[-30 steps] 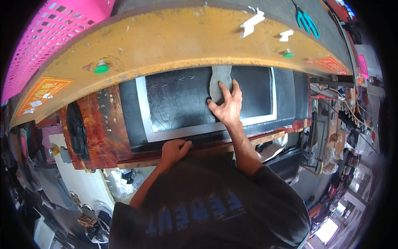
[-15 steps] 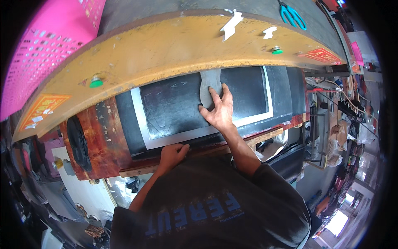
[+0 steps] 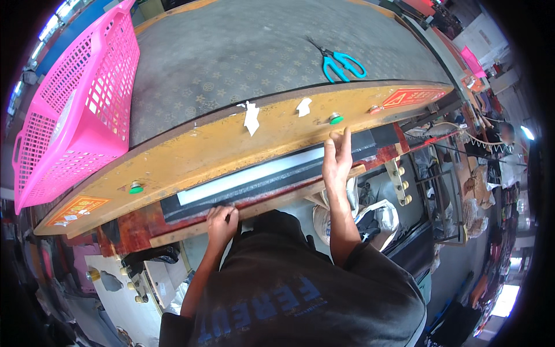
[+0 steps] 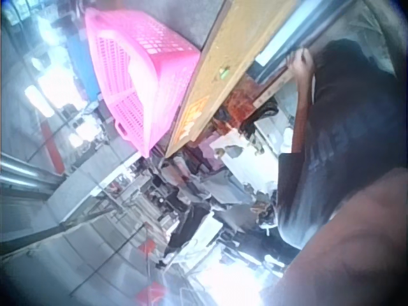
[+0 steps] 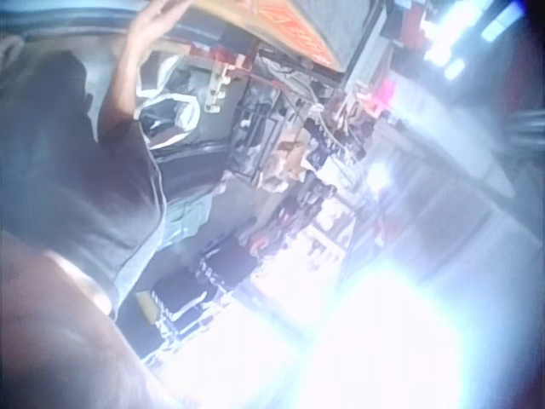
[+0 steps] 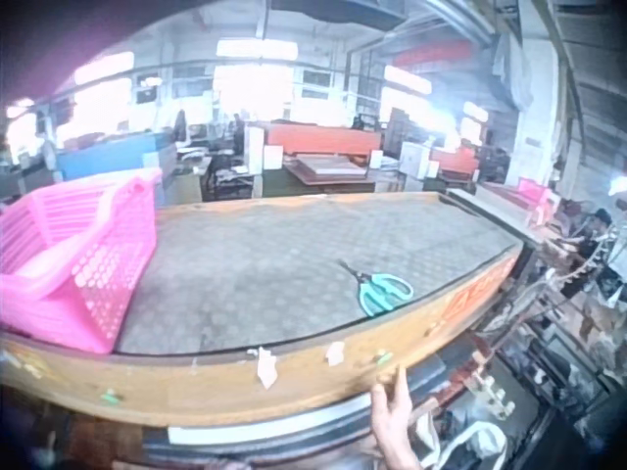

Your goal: The person uses a hydraulic cutting press to stamp out multiple shoe sole shapes from a sheet of black material. They repeatedly place the material, press the lever, and remove the cut soles, stacking them on the side.

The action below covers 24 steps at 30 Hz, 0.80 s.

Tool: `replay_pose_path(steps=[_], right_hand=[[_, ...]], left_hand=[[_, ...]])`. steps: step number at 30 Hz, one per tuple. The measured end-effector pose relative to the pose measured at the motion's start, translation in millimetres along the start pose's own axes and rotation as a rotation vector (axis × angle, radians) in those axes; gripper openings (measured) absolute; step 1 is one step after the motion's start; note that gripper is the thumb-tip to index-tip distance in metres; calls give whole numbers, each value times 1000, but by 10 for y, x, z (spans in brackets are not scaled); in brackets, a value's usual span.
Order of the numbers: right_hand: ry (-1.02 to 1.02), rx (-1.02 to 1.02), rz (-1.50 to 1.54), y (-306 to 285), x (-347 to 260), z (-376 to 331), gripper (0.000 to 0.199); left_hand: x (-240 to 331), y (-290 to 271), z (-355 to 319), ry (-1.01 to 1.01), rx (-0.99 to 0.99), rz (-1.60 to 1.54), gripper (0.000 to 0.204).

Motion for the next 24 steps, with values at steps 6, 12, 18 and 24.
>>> replay_pose_path(steps=[6,12,18,24], right_hand=[[149,-218,-139,13,83,-88,76],[-346,-768,-701,273,527,-719,33],[-308,-731,-676,353,531,-737,23],[-316,-750,-620,240,440,-792,23]], left_hand=[[-134,24,437,5,42,60,11],[-139,11,488,7,42,1,11],[-158,63,454,-21,72,9,16],[-82,63,310,-27,76,46,19]])
Point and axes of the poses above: each hand's wrist, its own z-axis towards the middle knuckle, its own y-axis out of the palm, x = y × z, the point moved 2 cm from there along z, towards the middle knuckle, and after that the axes turned 3 degrees about z, right-handed, at the moved point
